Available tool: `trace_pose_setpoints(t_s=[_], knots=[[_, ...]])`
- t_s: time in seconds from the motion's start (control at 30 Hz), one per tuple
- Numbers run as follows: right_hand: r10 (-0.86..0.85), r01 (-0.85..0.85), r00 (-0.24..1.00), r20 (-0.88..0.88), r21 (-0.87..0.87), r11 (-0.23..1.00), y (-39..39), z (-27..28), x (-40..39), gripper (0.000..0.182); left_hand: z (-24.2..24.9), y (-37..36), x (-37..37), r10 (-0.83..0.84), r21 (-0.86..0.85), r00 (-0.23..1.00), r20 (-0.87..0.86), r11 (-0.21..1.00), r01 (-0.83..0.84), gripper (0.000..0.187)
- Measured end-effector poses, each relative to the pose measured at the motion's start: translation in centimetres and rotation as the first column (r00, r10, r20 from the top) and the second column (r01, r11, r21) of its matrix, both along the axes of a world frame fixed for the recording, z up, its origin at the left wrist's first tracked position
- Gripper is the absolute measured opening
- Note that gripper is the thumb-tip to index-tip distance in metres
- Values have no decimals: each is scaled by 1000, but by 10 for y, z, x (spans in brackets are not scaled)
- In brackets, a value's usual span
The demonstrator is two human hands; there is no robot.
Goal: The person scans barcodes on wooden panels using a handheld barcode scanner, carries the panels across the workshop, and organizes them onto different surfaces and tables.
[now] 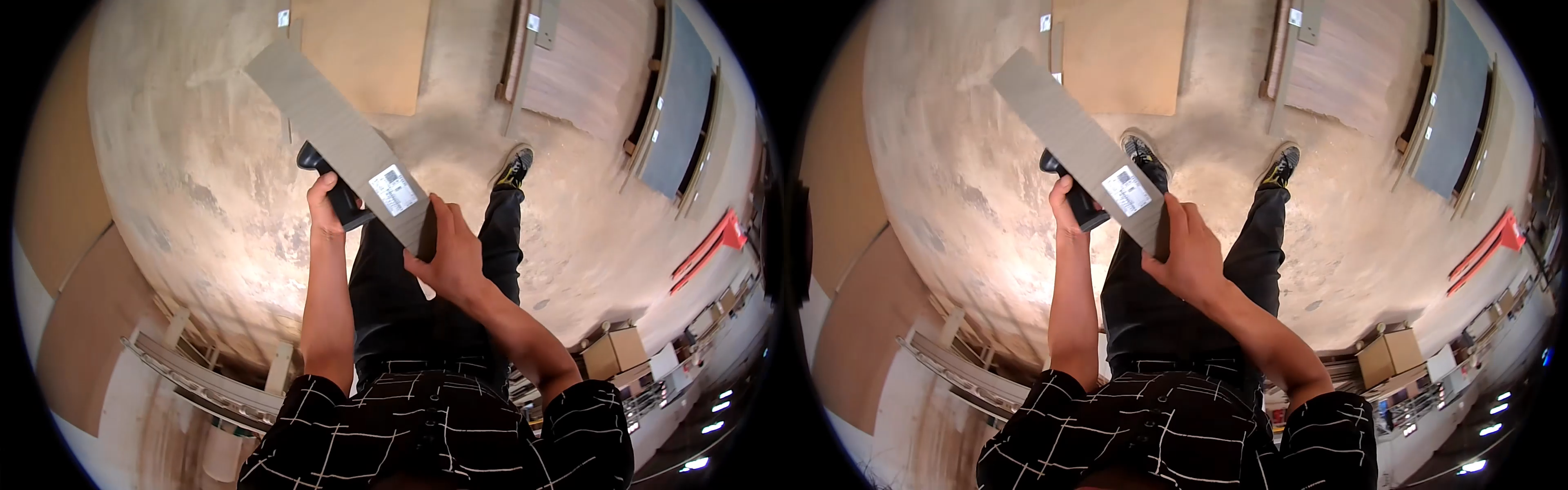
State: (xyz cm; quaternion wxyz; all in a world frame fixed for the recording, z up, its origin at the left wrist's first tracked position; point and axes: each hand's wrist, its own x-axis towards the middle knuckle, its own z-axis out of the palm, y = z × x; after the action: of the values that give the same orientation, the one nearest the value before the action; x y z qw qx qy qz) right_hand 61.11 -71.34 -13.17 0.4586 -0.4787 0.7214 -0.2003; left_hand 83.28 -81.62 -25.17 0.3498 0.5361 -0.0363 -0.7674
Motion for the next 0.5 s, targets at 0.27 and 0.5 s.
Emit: trace_pose_setpoints(t_s=[0.27, 0.5], knots=[[-313, 311, 935, -168, -38, 950, 110, 36, -121, 86, 125, 20, -115, -550, -132, 729, 406, 755, 643, 28], [-557, 556, 768, -315, -103, 825, 311, 73, -275, 80, 179, 122, -291, -934, -254, 176, 311, 96, 962, 33]])
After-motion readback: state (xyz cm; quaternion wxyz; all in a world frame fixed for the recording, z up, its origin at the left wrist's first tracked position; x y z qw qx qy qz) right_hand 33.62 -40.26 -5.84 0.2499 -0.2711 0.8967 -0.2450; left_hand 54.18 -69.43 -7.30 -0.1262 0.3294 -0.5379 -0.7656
